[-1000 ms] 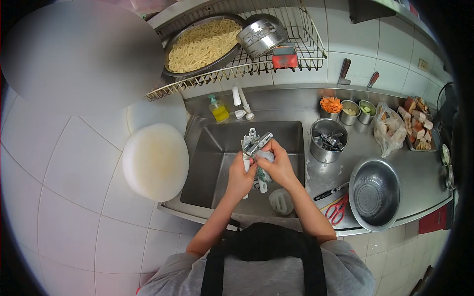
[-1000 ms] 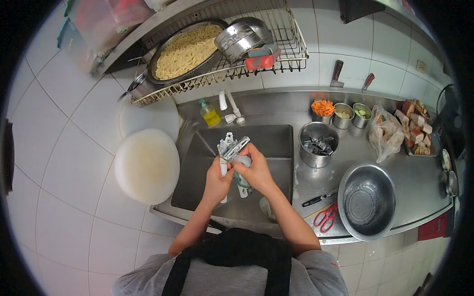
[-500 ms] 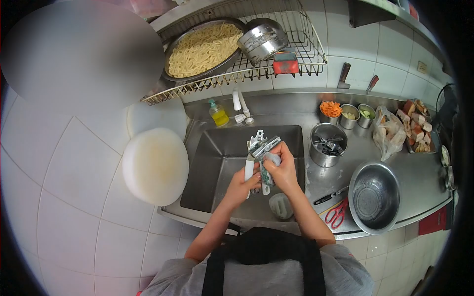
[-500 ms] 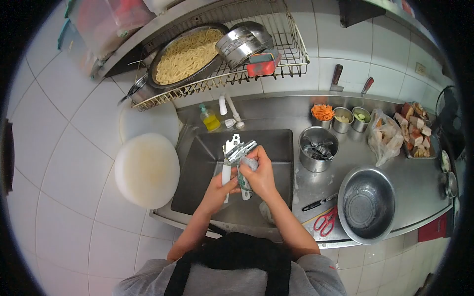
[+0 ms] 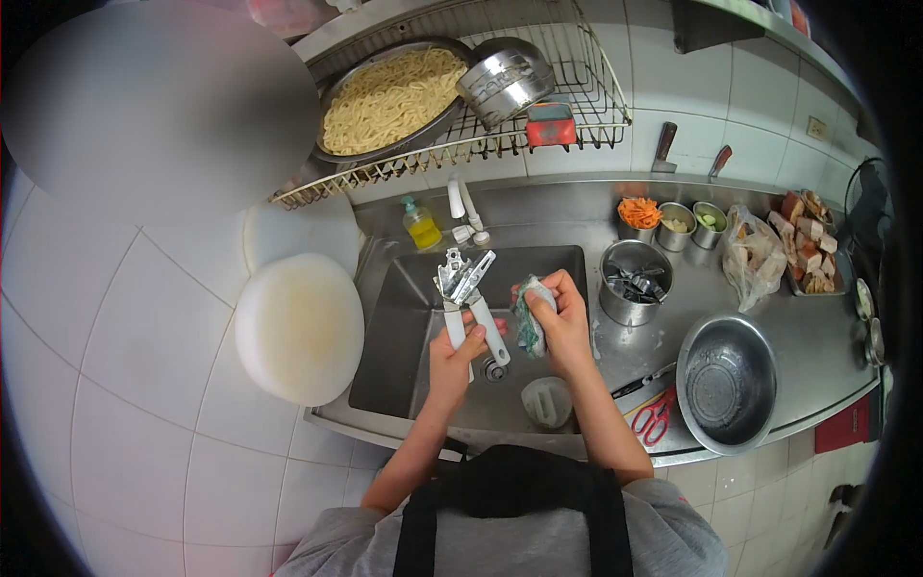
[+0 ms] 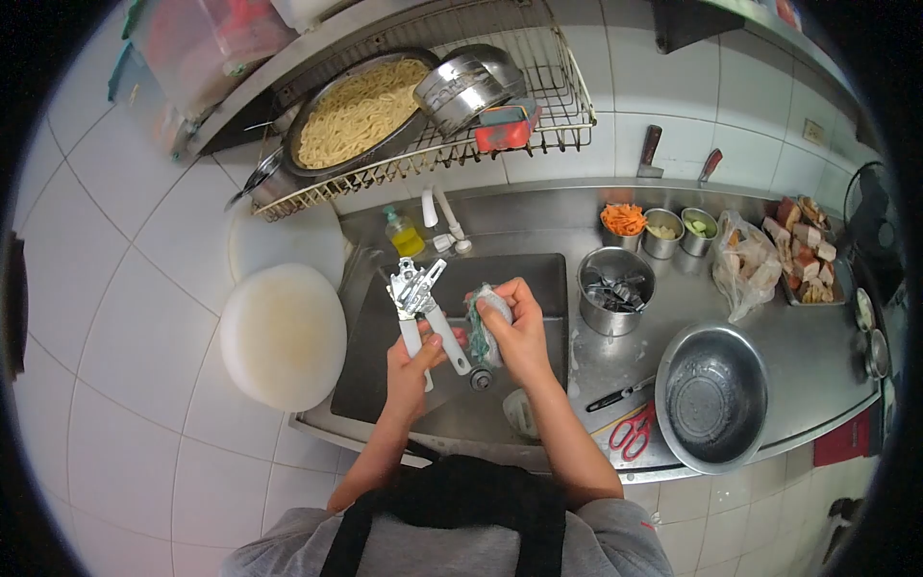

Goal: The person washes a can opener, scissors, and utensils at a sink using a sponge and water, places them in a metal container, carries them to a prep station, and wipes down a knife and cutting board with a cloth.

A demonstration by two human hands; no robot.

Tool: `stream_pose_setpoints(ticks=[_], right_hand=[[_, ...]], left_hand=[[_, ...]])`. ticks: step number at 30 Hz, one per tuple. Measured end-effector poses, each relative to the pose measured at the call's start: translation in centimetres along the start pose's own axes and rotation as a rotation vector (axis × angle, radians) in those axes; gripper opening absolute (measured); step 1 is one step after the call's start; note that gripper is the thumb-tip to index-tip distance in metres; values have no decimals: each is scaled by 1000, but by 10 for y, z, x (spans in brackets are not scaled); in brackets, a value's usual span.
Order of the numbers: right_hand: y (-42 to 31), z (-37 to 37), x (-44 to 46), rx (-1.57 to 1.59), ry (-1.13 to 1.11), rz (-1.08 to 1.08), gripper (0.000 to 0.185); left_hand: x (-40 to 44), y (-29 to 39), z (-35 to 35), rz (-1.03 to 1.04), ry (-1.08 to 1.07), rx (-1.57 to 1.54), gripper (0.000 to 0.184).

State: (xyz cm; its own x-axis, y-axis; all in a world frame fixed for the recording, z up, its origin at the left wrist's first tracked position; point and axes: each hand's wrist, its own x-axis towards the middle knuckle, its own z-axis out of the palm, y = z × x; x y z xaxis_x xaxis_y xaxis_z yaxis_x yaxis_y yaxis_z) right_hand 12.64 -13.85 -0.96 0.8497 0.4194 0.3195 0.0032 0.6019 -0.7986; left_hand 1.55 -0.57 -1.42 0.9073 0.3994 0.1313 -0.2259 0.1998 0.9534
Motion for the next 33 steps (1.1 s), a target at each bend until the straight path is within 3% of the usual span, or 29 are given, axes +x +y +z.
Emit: stream_pose_setpoints(ticks=[5,9,11,12,14,16,21,24,25,27,30,33], right_hand=[[4,-7,12,157,69,68,9],[4,-5,2,94,44,123,13],[8,6,1,-353,-41,-268,14],[11,14,-1,-576,-85,-458,15],[7,29,-5,-650,-106,-410,17],[5,31,0,-623,-68,-273,18],[19,33,-7,-697,-65,-422,15],[16,16,12,-745,91,-359,16],[14,10,19,-675,152,-218,15],[9,12,17,-689,101,-309,14],[11,23,1,-671,32,-366,15],[12,14,9,-679,98,-315,17]], left_hand=[[-1,5,1,36,-6,32,36],[1,-1,-3,42,57,54,34],[2,-7,-2,63,129,121,33],[1,-10,1,167,141,295,32],[0,-13,5,374,162,647,31],[1,-11,5,305,170,609,31],[4,-1,2,346,175,740,26],[2,-11,9,38,95,153,24],[1,-8,10,34,73,135,24],[-1,0,15,30,27,97,26],[6,-7,9,135,87,455,26],[0,-4,18,24,73,224,24]])
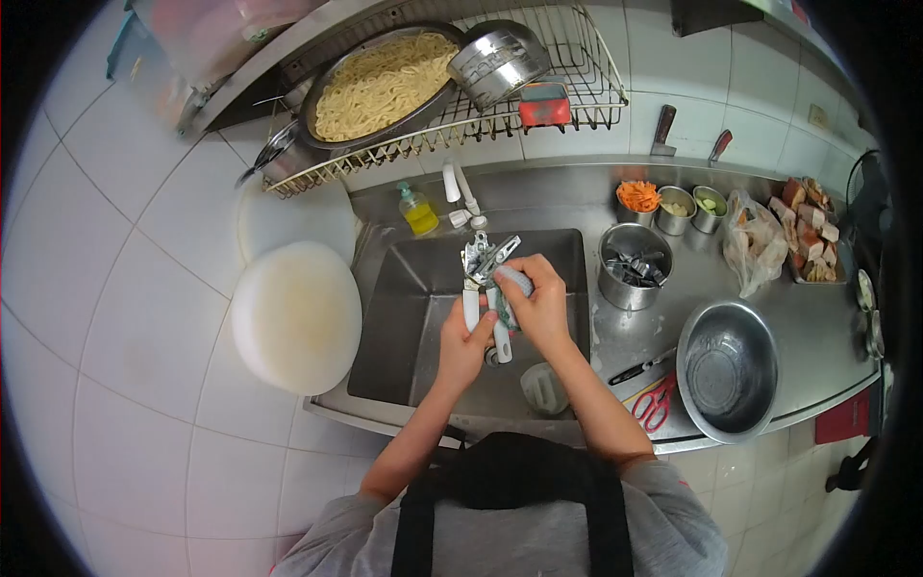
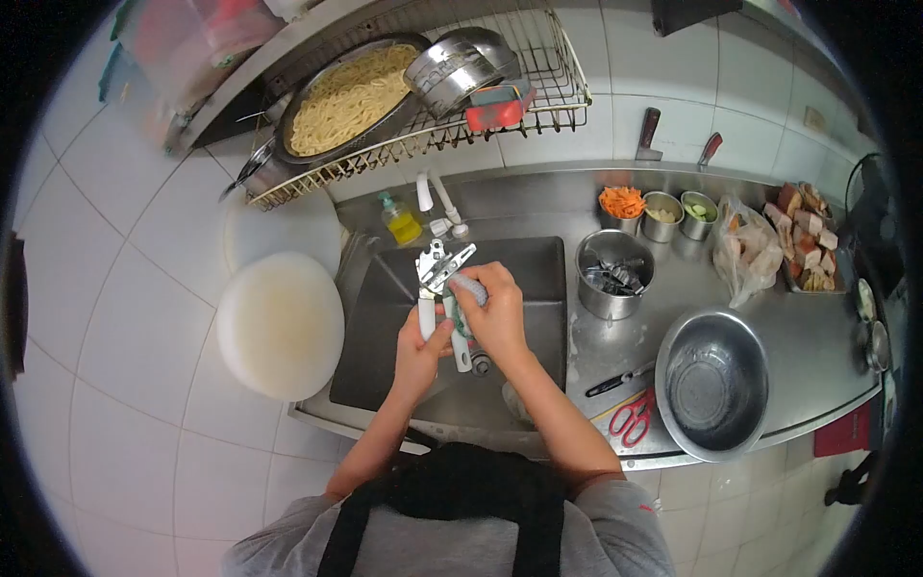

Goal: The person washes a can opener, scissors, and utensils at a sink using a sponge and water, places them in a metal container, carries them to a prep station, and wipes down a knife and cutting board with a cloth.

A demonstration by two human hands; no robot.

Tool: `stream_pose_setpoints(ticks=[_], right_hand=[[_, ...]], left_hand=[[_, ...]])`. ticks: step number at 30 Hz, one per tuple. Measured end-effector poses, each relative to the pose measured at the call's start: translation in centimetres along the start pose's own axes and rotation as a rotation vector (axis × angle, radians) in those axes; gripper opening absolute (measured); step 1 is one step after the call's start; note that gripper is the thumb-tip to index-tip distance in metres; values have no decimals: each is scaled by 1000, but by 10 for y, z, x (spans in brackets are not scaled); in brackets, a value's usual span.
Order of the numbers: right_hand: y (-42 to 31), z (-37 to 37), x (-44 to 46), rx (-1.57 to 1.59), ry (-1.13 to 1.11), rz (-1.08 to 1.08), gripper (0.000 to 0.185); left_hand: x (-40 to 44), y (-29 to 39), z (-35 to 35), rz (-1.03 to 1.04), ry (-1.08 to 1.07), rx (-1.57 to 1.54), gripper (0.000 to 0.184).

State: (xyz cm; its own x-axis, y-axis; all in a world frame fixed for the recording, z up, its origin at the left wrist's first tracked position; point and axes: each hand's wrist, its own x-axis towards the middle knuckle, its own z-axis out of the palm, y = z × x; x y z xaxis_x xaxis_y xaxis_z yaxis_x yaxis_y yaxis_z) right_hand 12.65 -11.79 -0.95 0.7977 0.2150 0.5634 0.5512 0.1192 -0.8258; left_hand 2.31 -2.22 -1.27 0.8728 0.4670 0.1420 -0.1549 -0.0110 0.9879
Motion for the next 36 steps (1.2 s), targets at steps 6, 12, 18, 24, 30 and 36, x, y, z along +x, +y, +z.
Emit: stream_pose_setpoints(ticks=[6,12,18,24,30,36], right_hand=[[16,4,-9,-56,-47,37,17],[34,-17,-7,421,-249,444,17],[19,-1,-19,269,-208,293,16],[31,2,-23,642,-76,515,19],[24,1,-23,432,-206,290,15],[35,-1,-18,868,-44,721,12]], left_hand=[[3,-19,-7,29,-8,123,23],[4,-13,-6,-22,-23,-108,19],[4,-26,-9,20,-95,131,18],[-4,-30,-2,90,-30,84,18],[2,-20,-5,187,-64,280,16],[-2,-21,-1,-60,-51,-171,20]])
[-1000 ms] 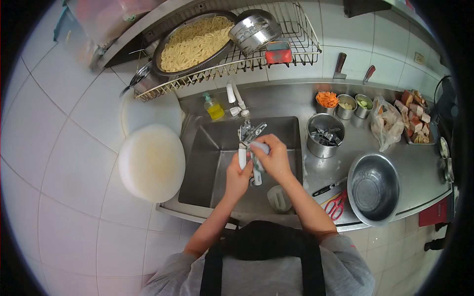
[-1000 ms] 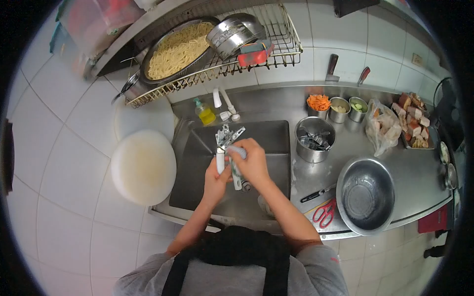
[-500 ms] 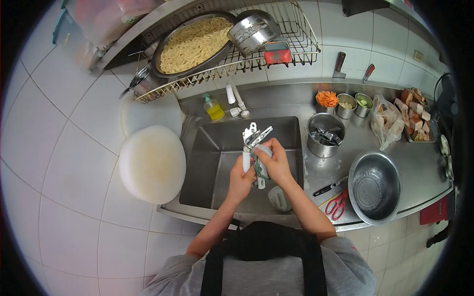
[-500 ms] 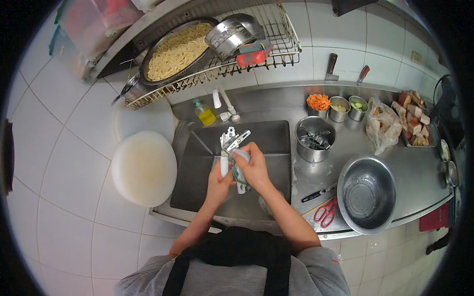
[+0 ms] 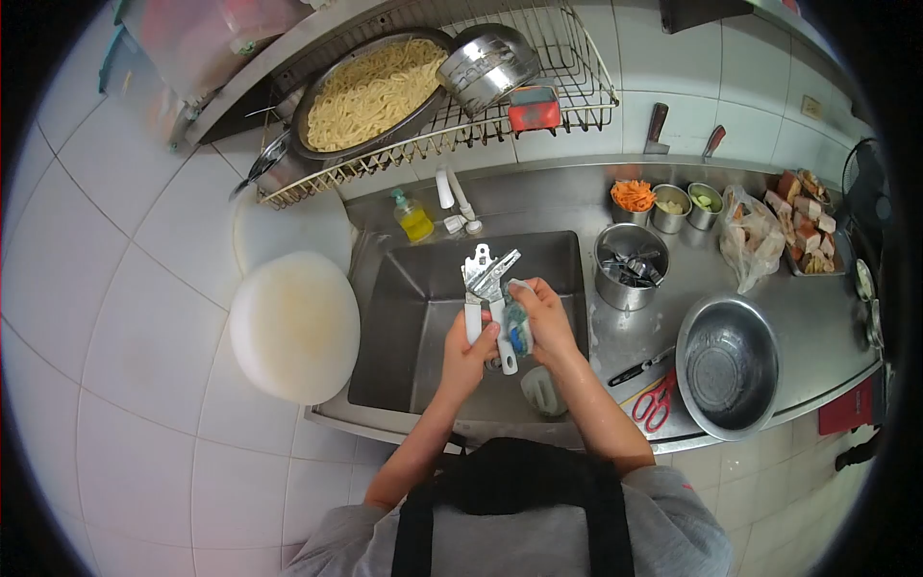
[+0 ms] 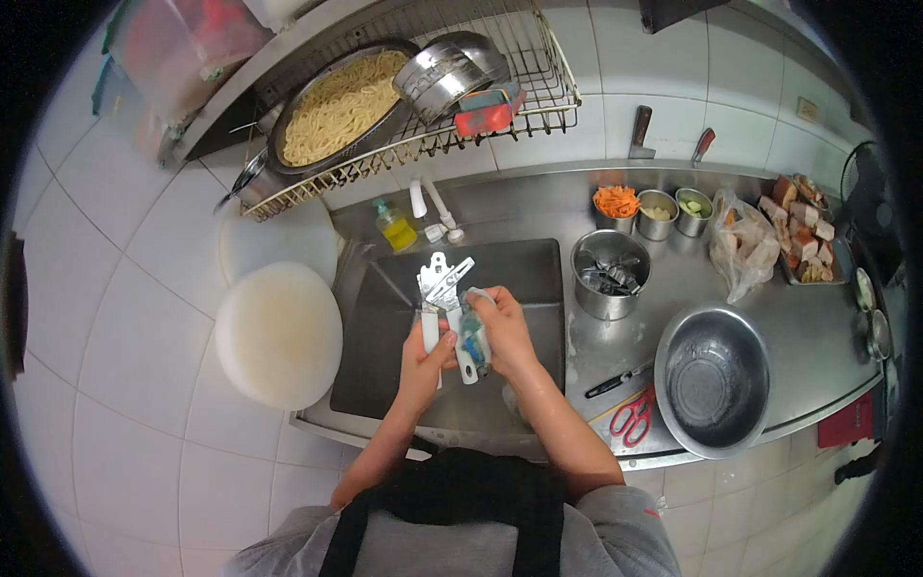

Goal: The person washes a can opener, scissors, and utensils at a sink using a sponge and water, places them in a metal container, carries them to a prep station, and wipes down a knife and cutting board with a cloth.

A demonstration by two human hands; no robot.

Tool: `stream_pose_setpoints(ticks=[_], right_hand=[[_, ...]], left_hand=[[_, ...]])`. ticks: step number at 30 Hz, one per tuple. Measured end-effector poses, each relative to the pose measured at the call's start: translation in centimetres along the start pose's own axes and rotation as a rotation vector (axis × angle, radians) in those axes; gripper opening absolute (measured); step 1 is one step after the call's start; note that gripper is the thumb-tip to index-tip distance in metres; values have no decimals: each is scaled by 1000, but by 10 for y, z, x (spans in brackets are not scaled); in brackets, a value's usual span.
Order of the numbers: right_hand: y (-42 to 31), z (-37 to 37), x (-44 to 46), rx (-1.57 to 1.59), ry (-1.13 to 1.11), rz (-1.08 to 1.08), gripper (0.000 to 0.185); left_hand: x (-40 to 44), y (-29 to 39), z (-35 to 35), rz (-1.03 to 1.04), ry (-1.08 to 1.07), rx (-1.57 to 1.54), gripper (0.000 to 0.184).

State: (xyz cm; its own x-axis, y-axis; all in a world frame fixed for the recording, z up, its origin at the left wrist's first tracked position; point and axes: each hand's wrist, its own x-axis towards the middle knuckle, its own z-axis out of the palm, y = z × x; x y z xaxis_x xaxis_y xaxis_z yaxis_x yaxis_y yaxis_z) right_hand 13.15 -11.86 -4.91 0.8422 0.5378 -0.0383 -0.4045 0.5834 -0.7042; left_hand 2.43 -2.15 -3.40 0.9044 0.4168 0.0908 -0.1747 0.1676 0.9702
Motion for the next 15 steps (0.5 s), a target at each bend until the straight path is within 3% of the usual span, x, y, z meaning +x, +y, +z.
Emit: stream_pose_setpoints(ticks=[3,4,7,11,15], right_hand=[[-10,16,-10,-85,-54,-134,10],[-1,13,-6,-264,-124,-276,10],[1,10,-4,-513,-96,-345,12],[-2,23,-10,-121,20,-161,17],[9,11,-6,-507,-60,-363,15]], left_hand=[[4,1,-4,-94,21,-68,20],[2,-1,-5,-45,9,14,19],[4,-9,-11,55,-58,227,19],[3,-10,-15,55,-92,322,25],[4,-13,-12,116,-58,378,32]])
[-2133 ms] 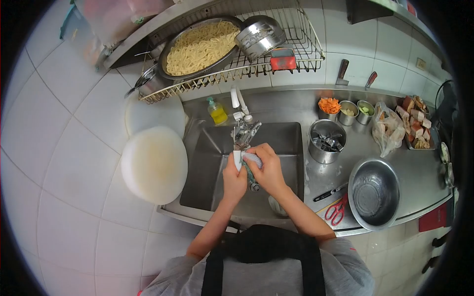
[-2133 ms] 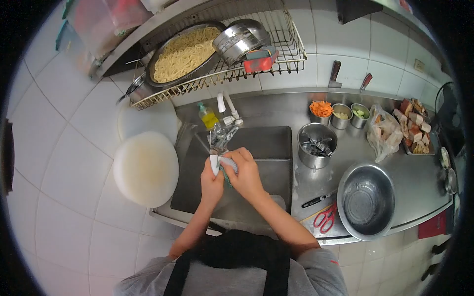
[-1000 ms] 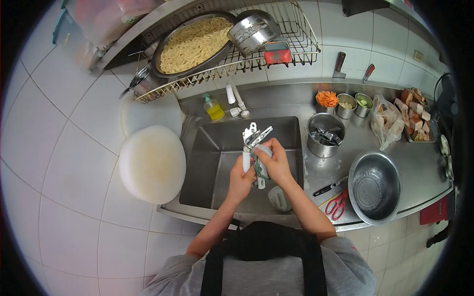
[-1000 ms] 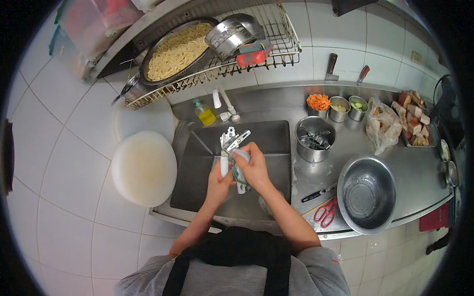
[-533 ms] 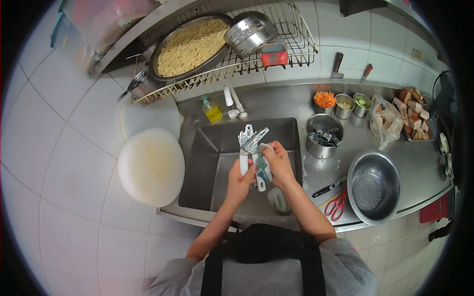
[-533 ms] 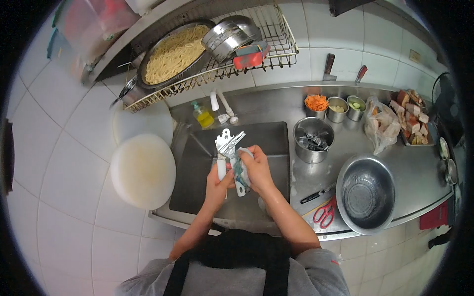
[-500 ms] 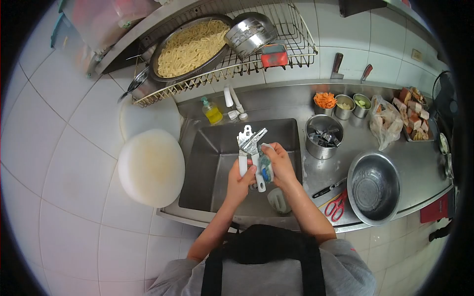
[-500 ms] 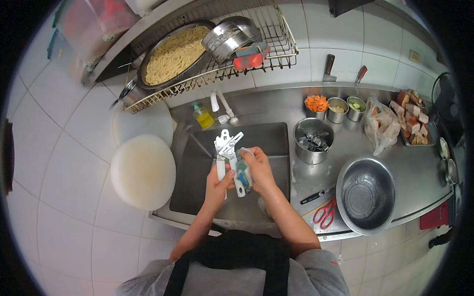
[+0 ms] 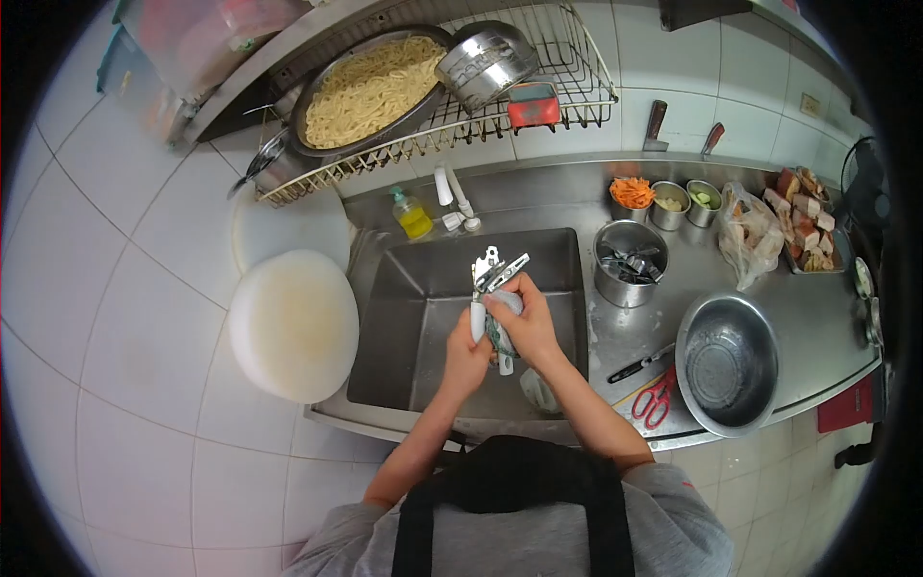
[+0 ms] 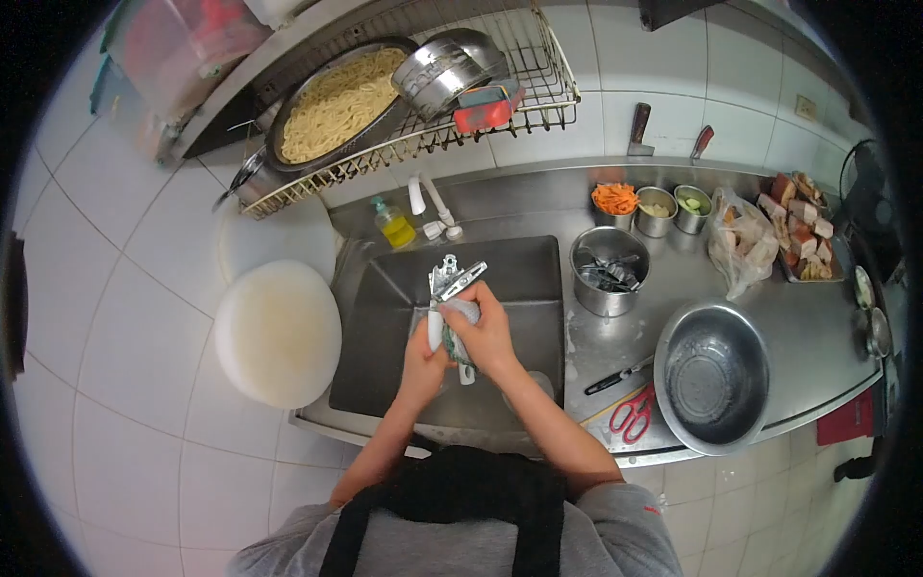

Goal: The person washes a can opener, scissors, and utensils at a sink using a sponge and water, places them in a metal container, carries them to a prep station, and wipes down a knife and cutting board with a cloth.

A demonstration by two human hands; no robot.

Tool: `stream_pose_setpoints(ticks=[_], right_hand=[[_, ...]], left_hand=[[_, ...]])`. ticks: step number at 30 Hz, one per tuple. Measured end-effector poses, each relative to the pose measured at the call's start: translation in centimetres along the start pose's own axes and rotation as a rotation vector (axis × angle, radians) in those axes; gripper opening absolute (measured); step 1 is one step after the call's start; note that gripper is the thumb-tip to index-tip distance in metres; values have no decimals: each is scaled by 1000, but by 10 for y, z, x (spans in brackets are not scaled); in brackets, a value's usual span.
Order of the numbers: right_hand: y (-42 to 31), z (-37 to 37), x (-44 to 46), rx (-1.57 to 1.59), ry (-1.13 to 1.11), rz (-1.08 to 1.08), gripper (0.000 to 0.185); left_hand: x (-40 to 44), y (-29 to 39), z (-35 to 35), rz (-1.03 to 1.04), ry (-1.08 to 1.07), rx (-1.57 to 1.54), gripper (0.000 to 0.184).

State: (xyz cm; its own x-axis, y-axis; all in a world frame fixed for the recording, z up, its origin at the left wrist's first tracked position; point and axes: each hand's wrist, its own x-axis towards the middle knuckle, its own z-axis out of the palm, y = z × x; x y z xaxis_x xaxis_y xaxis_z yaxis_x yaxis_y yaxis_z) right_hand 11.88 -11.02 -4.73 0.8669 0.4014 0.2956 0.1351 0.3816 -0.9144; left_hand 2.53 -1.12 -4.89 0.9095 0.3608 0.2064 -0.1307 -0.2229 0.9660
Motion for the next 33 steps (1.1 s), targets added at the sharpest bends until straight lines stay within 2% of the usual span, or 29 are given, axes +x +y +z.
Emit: stream_pose_setpoints(ticks=[2,6,7,10,11,14,15,18,19,22,23,24,26,29,32,33], right_hand=[[0,1,-3,-56,17,4,15],[-15,7,-1,417,116,212,17],[-4,6,2,400,94,178,17],[12,6,3,-151,-62,-218,17],[13,4,3,-123,-71,-132,16],[-15,8,2,388,62,280,14],[-14,8,2,429,48,295,14],[2,-1,14,449,140,450,15],[-6,-8,12,532,95,523,18],[-20,-4,8,322,-99,341,18],[-13,0,5,211,-197,255,16],[-12,6,2,24,-195,176,14],[5,11,-1,-127,-51,-46,15],[15,11,3,365,166,280,14],[-8,10,-3,372,75,310,14],[-8,10,-5,216,59,238,15]], left_hand=[[-5,1,0,-55,-22,-18,34],[-5,8,2,-61,-9,-23,37],[-3,11,3,-43,19,-12,33],[-3,14,4,-12,80,5,24],[-4,11,3,-14,82,3,23],[-4,9,2,-22,62,-34,22],[-5,9,2,-32,51,-54,22],[-8,27,0,-154,13,-384,25],[-8,21,-5,-145,-7,-352,28],[-7,15,-6,-151,70,-387,22],[-8,6,-6,-100,94,-259,20],[-7,-3,-4,-48,112,-131,18],[-6,-13,-1,1,125,20,17],[-10,-7,1,-22,106,82,20],[-10,-3,0,-52,109,22,18],[-5,-5,-1,-65,135,-56,15]])
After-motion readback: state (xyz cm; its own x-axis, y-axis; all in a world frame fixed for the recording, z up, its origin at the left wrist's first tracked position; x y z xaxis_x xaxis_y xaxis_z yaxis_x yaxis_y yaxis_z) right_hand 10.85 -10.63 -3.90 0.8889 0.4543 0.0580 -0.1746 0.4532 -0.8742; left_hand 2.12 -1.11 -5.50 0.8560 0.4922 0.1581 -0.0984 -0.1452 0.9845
